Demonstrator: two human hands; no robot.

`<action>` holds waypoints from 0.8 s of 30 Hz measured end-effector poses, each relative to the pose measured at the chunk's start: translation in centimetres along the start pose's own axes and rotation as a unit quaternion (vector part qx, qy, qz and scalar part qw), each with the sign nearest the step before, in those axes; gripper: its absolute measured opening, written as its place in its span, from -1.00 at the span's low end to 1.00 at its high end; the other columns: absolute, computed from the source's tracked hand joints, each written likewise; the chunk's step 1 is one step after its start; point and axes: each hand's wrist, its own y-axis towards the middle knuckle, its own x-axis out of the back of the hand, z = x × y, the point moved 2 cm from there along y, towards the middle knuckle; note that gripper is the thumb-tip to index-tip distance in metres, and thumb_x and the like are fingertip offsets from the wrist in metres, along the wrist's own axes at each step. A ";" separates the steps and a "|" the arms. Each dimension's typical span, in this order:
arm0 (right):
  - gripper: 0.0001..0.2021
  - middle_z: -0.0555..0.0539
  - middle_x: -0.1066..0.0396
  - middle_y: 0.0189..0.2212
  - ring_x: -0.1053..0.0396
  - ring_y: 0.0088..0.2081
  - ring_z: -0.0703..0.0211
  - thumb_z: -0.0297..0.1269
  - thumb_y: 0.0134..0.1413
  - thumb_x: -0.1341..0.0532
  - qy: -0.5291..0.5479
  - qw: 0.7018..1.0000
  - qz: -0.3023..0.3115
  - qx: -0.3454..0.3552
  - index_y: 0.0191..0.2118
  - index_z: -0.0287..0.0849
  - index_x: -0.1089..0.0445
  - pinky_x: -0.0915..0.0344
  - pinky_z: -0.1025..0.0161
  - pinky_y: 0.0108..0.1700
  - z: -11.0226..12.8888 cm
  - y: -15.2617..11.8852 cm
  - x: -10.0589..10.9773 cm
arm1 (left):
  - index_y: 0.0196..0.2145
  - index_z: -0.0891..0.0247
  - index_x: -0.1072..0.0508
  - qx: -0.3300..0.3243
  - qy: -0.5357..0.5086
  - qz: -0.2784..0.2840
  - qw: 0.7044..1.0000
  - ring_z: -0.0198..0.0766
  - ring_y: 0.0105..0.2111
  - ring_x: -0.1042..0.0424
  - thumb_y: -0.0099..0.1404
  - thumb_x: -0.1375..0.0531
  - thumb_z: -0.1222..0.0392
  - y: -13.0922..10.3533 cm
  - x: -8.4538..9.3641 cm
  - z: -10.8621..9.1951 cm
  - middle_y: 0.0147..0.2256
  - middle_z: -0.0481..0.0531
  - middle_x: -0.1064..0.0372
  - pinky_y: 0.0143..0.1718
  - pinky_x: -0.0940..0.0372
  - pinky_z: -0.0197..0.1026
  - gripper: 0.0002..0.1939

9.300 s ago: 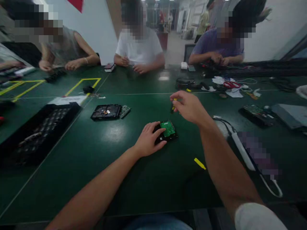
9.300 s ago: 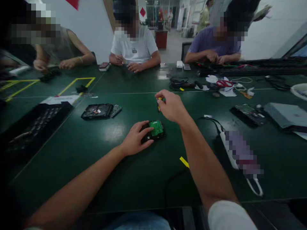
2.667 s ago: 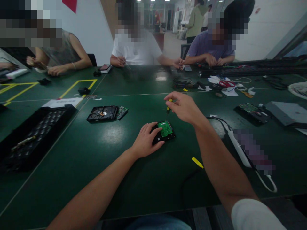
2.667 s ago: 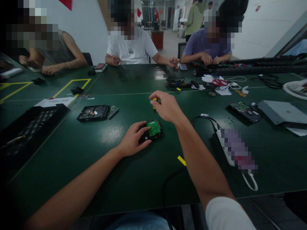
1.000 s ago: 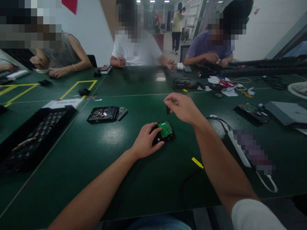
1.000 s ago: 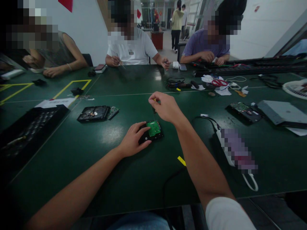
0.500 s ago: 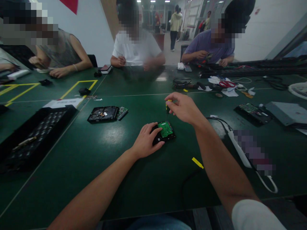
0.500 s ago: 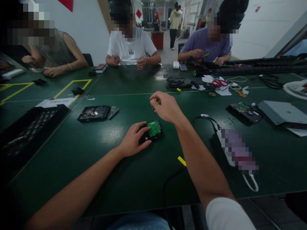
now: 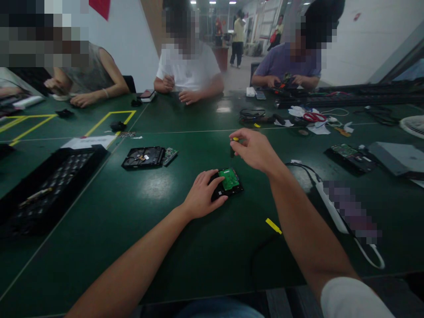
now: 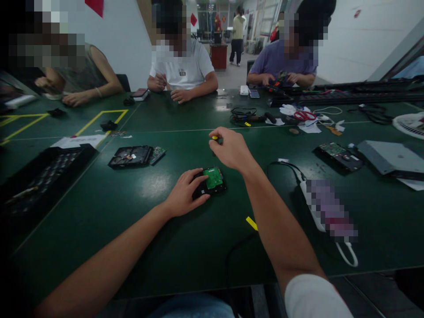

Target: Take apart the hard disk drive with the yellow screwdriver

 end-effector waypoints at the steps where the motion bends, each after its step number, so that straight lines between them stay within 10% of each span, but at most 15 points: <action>1: -0.78 -0.12 -0.58 -0.20 -0.49 -0.28 0.10 -0.24 0.22 -0.26 -0.012 1.000 -0.003 0.009 -0.06 -0.16 -0.55 -0.34 0.15 -0.16 0.1 0.0 0.0 | 0.29 0.19 -0.26 0.000 0.001 0.001 1.000 0.16 0.28 -0.21 0.38 -0.21 -0.12 0.0 0.0 0.0 0.31 0.32 -0.14 0.29 -0.16 0.29 -0.37; 24: -0.73 -0.10 -0.56 -0.16 -0.44 -0.26 0.09 -0.31 0.07 -0.35 -0.039 0.998 -0.024 0.040 -0.07 -0.14 -0.53 -0.32 0.11 -0.11 0.3 -0.2 0.4 | 0.30 0.14 -0.25 0.008 -0.006 0.002 1.000 0.16 0.29 -0.20 0.38 -0.20 -0.11 0.0 0.0 0.0 0.32 0.29 -0.13 0.30 -0.14 0.31 -0.38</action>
